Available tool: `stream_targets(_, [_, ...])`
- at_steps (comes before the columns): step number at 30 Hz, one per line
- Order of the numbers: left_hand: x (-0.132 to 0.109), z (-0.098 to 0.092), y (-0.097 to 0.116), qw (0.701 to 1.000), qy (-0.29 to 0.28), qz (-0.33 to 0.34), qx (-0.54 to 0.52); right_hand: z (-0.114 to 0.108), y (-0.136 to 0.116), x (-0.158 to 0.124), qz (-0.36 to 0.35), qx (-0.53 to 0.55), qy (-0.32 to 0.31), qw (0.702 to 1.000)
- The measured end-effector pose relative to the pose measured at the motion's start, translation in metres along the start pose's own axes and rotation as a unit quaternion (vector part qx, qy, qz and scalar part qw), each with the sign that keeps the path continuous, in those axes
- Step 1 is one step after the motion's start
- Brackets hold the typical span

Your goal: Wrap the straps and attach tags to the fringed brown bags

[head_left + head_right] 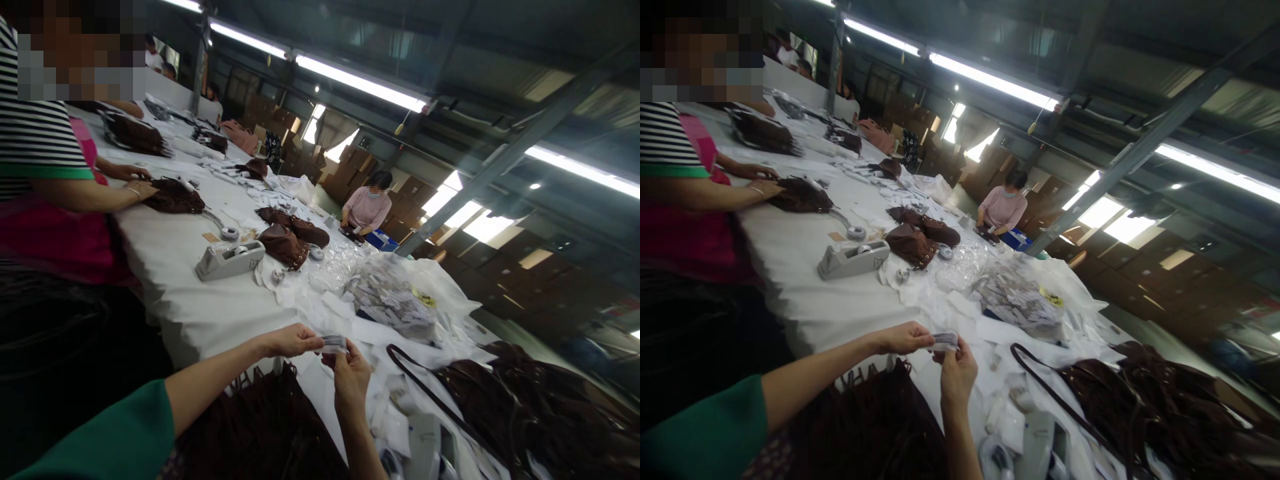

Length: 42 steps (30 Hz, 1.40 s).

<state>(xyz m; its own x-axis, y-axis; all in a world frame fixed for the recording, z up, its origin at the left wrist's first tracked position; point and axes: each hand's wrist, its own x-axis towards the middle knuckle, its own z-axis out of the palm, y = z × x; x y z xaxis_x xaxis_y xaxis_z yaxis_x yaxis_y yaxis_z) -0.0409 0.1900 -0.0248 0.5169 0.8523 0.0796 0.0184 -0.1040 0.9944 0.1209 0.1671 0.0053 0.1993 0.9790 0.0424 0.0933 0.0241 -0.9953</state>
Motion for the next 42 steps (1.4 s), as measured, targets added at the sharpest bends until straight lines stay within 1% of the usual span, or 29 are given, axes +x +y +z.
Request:
stream_targets(2, [-0.001, -0.001, 0.001, 0.997, -0.016, -0.026, -0.065, 0.005, 0.000, -0.001, 0.011, 0.026, 0.006, 1.000])
stream_targets(4, [-0.002, -0.001, 0.002, 0.989, -0.024, -0.049, -0.138, 0.010, 0.000, -0.003, 0.038, 0.061, 0.013, 0.997])
stream_targets(7, [-0.004, 0.000, 0.002, 0.975, -0.018, -0.056, -0.212, 0.016, -0.001, -0.007, 0.090, 0.121, 0.012, 0.989])
stream_targets(10, [-0.006, 0.000, 0.002, 0.966, -0.004, -0.055, -0.252, 0.020, -0.002, -0.012, 0.137, 0.162, 0.001, 0.977])
stream_targets(12, [-0.007, 0.001, 0.003, 0.962, 0.009, -0.059, -0.266, 0.022, 0.001, -0.015, 0.153, 0.173, 0.002, 0.973])
stream_targets(15, [-0.008, 0.003, 0.003, 0.956, 0.025, -0.055, -0.288, 0.023, 0.009, -0.014, 0.170, 0.192, 0.001, 0.967])
stream_targets(17, [-0.007, 0.006, 0.003, 0.952, 0.032, -0.045, -0.301, 0.024, 0.017, -0.011, 0.189, 0.220, -0.016, 0.957])
stream_targets(19, [-0.005, 0.009, 0.001, 0.953, 0.050, -0.038, -0.297, 0.024, 0.023, -0.007, 0.203, 0.242, -0.037, 0.948])
stream_targets(21, [-0.002, 0.014, -0.001, 0.956, 0.080, -0.035, -0.279, 0.023, 0.028, -0.003, 0.211, 0.250, -0.048, 0.944])
stream_targets(25, [0.006, 0.023, -0.010, 0.962, 0.134, -0.024, -0.237, 0.021, 0.031, 0.000, 0.219, 0.269, -0.051, 0.936])
stream_targets(27, [0.010, 0.027, -0.015, 0.968, 0.154, 0.009, -0.197, 0.021, 0.030, 0.000, 0.220, 0.283, -0.047, 0.932])
stream_targets(29, [0.011, 0.031, -0.019, 0.972, 0.163, 0.045, -0.166, 0.021, 0.028, -0.003, 0.225, 0.301, -0.035, 0.926])
stream_targets(32, [0.011, 0.035, -0.024, 0.971, 0.169, 0.057, -0.157, 0.019, 0.028, -0.008, 0.243, 0.339, -0.002, 0.909])
stream_targets(34, [0.010, 0.037, -0.026, 0.970, 0.174, 0.063, -0.156, 0.017, 0.029, -0.010, 0.248, 0.352, 0.003, 0.903])
stream_targets(37, [0.008, 0.039, -0.029, 0.970, 0.169, 0.068, -0.162, 0.013, 0.033, -0.012, 0.217, 0.330, -0.029, 0.918])
stream_targets(39, [0.006, 0.039, -0.031, 0.972, 0.151, 0.061, -0.166, 0.011, 0.034, -0.012, 0.185, 0.308, -0.058, 0.931])
stream_targets(41, [0.003, 0.039, -0.030, 0.976, 0.137, 0.056, -0.162, 0.009, 0.035, -0.012, 0.163, 0.295, -0.078, 0.938])
stream_targets(42, [0.001, 0.038, -0.028, 0.977, 0.140, 0.054, -0.150, 0.008, 0.035, -0.012, 0.157, 0.292, -0.081, 0.940])
